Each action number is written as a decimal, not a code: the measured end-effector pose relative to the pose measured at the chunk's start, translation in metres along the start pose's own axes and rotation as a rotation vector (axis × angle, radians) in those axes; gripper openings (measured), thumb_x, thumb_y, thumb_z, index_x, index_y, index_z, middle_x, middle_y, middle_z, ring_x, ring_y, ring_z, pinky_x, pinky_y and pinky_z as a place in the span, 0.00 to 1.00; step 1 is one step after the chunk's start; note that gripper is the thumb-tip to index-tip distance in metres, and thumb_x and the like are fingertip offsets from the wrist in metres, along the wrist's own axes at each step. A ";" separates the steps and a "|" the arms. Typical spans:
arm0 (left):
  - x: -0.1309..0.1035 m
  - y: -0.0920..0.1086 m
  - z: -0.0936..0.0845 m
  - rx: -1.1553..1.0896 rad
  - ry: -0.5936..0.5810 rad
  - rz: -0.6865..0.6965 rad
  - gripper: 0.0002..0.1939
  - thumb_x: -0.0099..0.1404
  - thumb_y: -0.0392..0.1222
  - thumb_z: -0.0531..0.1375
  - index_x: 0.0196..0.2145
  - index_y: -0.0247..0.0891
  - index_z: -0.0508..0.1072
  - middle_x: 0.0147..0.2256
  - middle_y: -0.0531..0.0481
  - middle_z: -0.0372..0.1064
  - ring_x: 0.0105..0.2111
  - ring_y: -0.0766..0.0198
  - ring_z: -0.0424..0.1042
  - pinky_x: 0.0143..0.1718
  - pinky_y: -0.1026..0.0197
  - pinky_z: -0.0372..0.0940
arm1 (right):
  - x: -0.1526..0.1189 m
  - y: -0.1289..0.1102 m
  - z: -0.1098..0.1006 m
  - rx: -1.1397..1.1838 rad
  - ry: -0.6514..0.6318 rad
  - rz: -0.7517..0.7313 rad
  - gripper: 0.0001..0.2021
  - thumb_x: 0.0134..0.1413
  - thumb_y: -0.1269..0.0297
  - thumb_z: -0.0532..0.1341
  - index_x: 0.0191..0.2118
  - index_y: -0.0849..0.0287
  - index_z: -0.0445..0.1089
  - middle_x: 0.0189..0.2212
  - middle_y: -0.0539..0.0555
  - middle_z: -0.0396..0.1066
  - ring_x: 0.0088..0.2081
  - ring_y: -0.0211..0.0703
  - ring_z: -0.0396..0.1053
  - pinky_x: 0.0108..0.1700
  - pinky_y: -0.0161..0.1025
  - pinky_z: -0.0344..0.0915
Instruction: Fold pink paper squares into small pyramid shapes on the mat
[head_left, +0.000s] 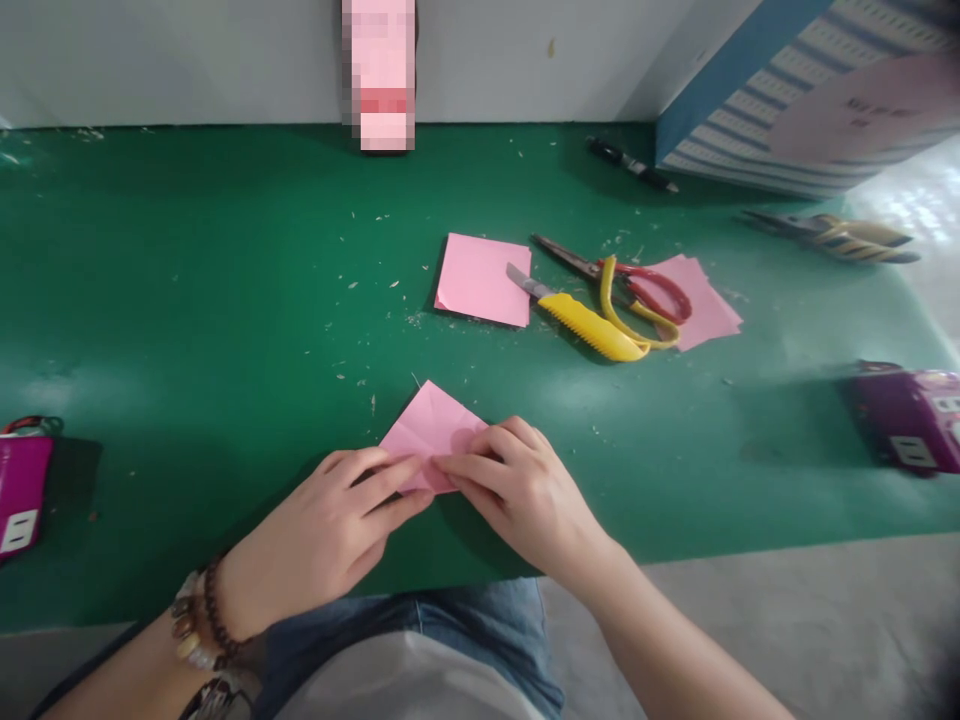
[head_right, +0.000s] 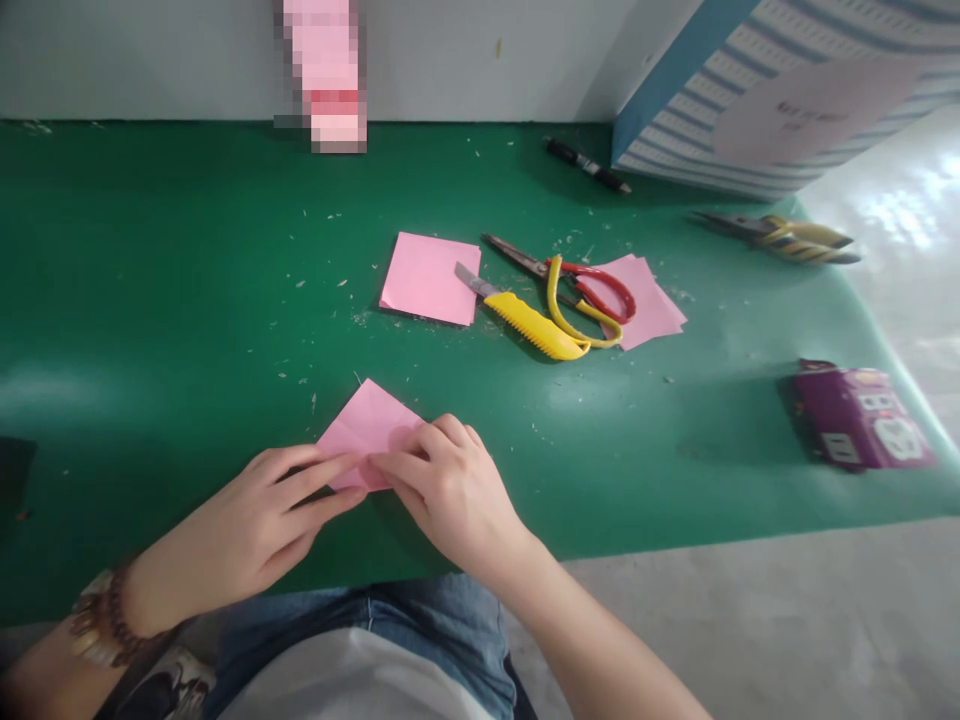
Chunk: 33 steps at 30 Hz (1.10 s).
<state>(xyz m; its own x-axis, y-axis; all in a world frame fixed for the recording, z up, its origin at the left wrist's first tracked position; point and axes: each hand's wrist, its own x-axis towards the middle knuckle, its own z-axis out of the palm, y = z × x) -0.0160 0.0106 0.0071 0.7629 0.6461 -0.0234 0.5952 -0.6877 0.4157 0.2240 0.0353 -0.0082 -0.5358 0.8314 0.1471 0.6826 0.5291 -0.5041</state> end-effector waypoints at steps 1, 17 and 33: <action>0.002 0.000 -0.001 0.013 -0.004 0.004 0.25 0.67 0.31 0.53 0.61 0.41 0.63 0.61 0.47 0.60 0.57 0.52 0.59 0.55 0.47 0.63 | 0.000 0.000 0.000 0.006 0.004 0.000 0.10 0.64 0.64 0.58 0.43 0.51 0.77 0.31 0.54 0.70 0.35 0.43 0.62 0.38 0.40 0.63; 0.013 -0.015 -0.009 0.001 -0.019 0.128 0.19 0.70 0.36 0.53 0.58 0.41 0.67 0.58 0.49 0.66 0.53 0.54 0.62 0.52 0.48 0.64 | -0.014 -0.017 0.004 -0.142 0.268 0.053 0.04 0.61 0.69 0.60 0.38 0.58 0.73 0.33 0.54 0.73 0.36 0.44 0.64 0.39 0.41 0.61; 0.012 -0.023 -0.004 -0.036 0.020 0.161 0.22 0.69 0.37 0.56 0.60 0.44 0.65 0.57 0.49 0.67 0.52 0.56 0.62 0.53 0.49 0.65 | -0.016 -0.023 0.015 -0.420 0.123 0.006 0.06 0.57 0.72 0.58 0.29 0.58 0.68 0.25 0.52 0.67 0.33 0.45 0.60 0.34 0.41 0.55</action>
<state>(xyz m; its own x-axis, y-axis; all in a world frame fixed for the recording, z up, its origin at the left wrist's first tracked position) -0.0214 0.0353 0.0014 0.8424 0.5350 0.0644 0.4556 -0.7709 0.4451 0.2100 0.0074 -0.0117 -0.4855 0.8352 0.2585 0.8418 0.5264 -0.1195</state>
